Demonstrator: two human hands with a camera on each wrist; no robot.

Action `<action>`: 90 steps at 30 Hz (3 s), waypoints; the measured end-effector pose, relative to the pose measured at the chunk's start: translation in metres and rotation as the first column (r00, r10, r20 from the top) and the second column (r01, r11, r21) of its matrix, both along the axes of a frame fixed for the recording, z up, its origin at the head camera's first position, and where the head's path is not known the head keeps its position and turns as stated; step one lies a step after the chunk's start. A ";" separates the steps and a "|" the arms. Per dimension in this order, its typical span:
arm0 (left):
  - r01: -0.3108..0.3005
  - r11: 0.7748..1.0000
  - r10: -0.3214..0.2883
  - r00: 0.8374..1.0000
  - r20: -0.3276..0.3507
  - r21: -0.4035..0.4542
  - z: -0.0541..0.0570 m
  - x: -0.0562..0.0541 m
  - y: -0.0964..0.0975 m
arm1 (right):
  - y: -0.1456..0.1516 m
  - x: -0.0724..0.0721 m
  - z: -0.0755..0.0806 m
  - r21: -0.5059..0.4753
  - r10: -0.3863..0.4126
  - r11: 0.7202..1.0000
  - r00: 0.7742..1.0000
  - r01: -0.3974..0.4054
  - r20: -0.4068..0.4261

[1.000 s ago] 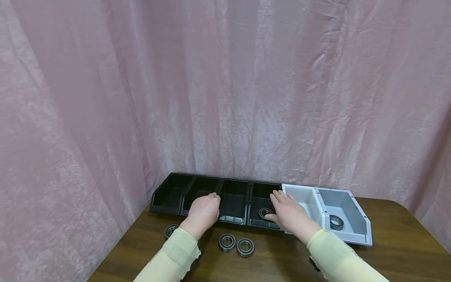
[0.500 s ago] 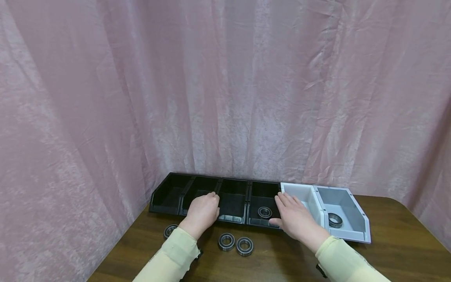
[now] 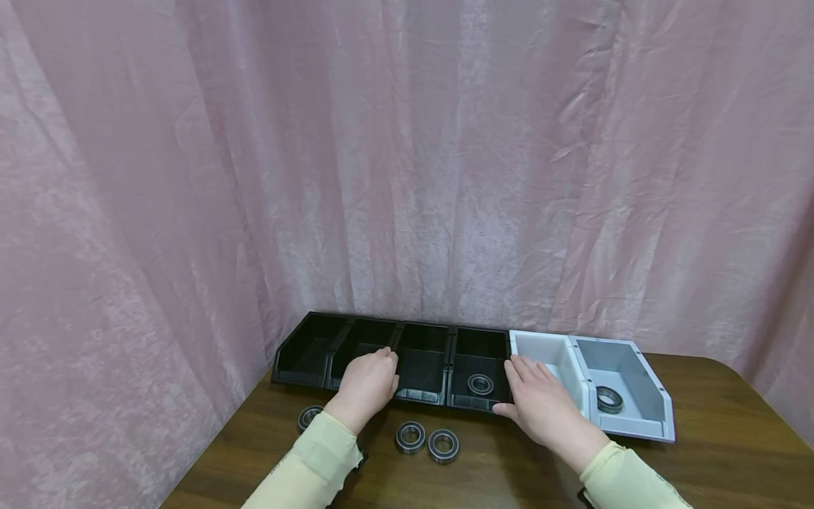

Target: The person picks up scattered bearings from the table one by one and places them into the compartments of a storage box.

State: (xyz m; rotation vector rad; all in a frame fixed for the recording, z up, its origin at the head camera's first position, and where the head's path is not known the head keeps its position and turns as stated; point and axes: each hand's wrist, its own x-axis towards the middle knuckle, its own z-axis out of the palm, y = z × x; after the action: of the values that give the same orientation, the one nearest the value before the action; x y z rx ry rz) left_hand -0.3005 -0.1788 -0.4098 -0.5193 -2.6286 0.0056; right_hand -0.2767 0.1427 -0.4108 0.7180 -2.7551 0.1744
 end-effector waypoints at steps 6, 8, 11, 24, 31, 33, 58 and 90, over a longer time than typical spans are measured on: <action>-0.014 1.000 0.014 1.000 -0.006 -0.011 -0.001 -0.001 -0.001 | 0.001 -0.002 0.002 0.011 0.002 1.000 1.000 -0.002 -0.002; -0.015 1.000 0.015 1.000 -0.009 -0.012 0.000 -0.002 -0.002 | 0.001 -0.002 0.004 0.011 0.001 1.000 1.000 -0.001 0.018; -0.010 1.000 0.010 1.000 -0.010 -0.010 0.000 -0.002 -0.002 | 0.003 -0.002 0.005 0.005 0.005 1.000 0.999 -0.005 0.039; 0.000 1.000 0.000 1.000 0.015 -0.016 -0.009 0.007 0.002 | 0.013 0.007 -0.004 0.007 0.046 0.999 0.999 -0.046 -0.012; -0.011 1.000 0.011 0.999 0.044 0.005 -0.003 0.005 0.001 | 0.015 0.006 -0.002 -0.015 0.077 0.997 0.997 -0.077 -0.017; -0.028 0.999 0.026 0.997 0.069 0.027 0.000 0.004 -0.001 | 0.013 0.002 0.001 -0.019 0.083 0.996 0.996 -0.083 -0.026; 0.109 0.994 -0.105 0.984 0.144 -0.021 0.011 0.025 0.007 | 0.013 -0.003 0.004 -0.015 0.073 0.997 0.995 -0.074 -0.067; 0.313 0.937 -0.302 0.949 0.097 -0.152 -0.013 0.063 0.042 | 0.014 -0.002 0.004 -0.034 0.074 0.997 0.996 -0.076 -0.048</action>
State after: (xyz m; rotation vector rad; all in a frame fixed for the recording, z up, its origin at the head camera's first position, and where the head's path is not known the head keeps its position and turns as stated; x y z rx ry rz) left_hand -0.2378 -0.1368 -0.4227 -1.0025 -2.5998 0.1093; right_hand -0.2786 0.1572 -0.4068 0.8068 -2.6761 0.2192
